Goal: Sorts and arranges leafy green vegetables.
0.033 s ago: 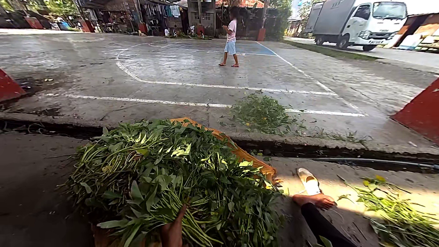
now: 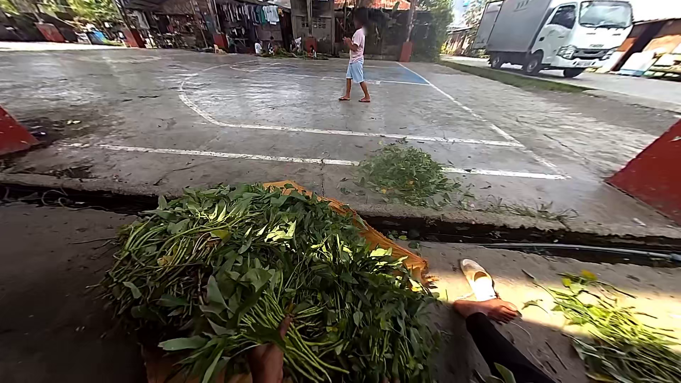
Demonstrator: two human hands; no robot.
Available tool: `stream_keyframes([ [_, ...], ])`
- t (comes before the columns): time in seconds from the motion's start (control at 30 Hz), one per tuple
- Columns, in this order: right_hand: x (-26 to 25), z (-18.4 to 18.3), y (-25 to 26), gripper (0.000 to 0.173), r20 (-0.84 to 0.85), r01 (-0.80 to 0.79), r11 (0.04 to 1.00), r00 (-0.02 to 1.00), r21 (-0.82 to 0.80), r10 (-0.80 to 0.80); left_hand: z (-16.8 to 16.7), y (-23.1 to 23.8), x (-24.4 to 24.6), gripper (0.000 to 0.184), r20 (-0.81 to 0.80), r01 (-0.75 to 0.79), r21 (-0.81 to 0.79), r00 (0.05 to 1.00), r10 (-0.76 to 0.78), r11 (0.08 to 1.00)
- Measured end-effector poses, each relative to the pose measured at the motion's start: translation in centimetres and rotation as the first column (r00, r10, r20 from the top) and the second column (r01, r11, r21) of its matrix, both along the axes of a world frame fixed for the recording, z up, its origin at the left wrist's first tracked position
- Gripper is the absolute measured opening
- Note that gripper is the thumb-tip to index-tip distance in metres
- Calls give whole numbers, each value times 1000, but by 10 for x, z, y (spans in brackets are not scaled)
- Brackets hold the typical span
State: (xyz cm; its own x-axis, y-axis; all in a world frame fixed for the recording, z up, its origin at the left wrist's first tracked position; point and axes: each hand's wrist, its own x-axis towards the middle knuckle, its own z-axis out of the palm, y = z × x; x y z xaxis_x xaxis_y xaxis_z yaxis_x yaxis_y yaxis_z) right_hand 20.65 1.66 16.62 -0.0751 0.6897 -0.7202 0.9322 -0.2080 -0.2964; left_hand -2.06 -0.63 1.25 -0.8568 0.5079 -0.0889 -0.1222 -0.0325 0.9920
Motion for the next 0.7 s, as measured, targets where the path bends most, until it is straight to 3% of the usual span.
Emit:
stream_keyframes([
  [0.03, 7, -101, -14, 52, -170, 53, 929, 985, 366, 11, 1, -1, 4, 63, -29, 35, -5, 999, -35, 999],
  [0.07, 4, -177, -18, 49, -305, 113, 821, 949, 560, 78, 2, -1, 8, 64, -39, 71, -17, 997, -71, 997],
  [0.1, -4, -210, -10, 48, -383, 101, 826, 912, 554, 145, 1, -1, 11, 64, -29, 126, -24, 992, -126, 992],
  [0.2, -34, -202, 16, 45, -499, 22, 865, 824, 502, 269, -3, -2, 16, 54, 83, 329, 2, 941, -328, 945],
  [0.27, -45, -195, 30, 41, -451, -33, 890, 853, 455, 263, -6, -4, 16, 40, 171, 444, 62, 878, -448, 894],
  [0.37, -44, -205, 43, 28, -400, -222, 924, 851, 312, 340, 5, -5, 15, 27, 255, 407, 122, 869, -425, 905],
  [0.43, -38, -218, 35, 27, -514, -216, 921, 777, 325, 364, 5, -2, 9, 25, 298, 303, 126, 897, -328, 944],
  [0.5, -34, -238, 19, 25, -692, 38, 965, 705, 260, 159, 5, 2, 0, 20, 354, 182, 104, 912, -207, 978],
  [0.57, -34, -257, 4, 21, -780, 388, 921, 586, 34, -218, 7, 1, -10, 12, 407, 89, 79, 906, -114, 993],
  [0.63, -30, -276, -2, 22, -726, 688, 709, 408, -153, -553, 10, -3, -22, 11, 411, 43, 72, 909, -69, 996],
  [0.7, -18, -297, 0, 25, -655, 798, 561, 306, -219, -691, 16, -7, -27, 13, 339, 12, 57, 940, -30, 998],
])
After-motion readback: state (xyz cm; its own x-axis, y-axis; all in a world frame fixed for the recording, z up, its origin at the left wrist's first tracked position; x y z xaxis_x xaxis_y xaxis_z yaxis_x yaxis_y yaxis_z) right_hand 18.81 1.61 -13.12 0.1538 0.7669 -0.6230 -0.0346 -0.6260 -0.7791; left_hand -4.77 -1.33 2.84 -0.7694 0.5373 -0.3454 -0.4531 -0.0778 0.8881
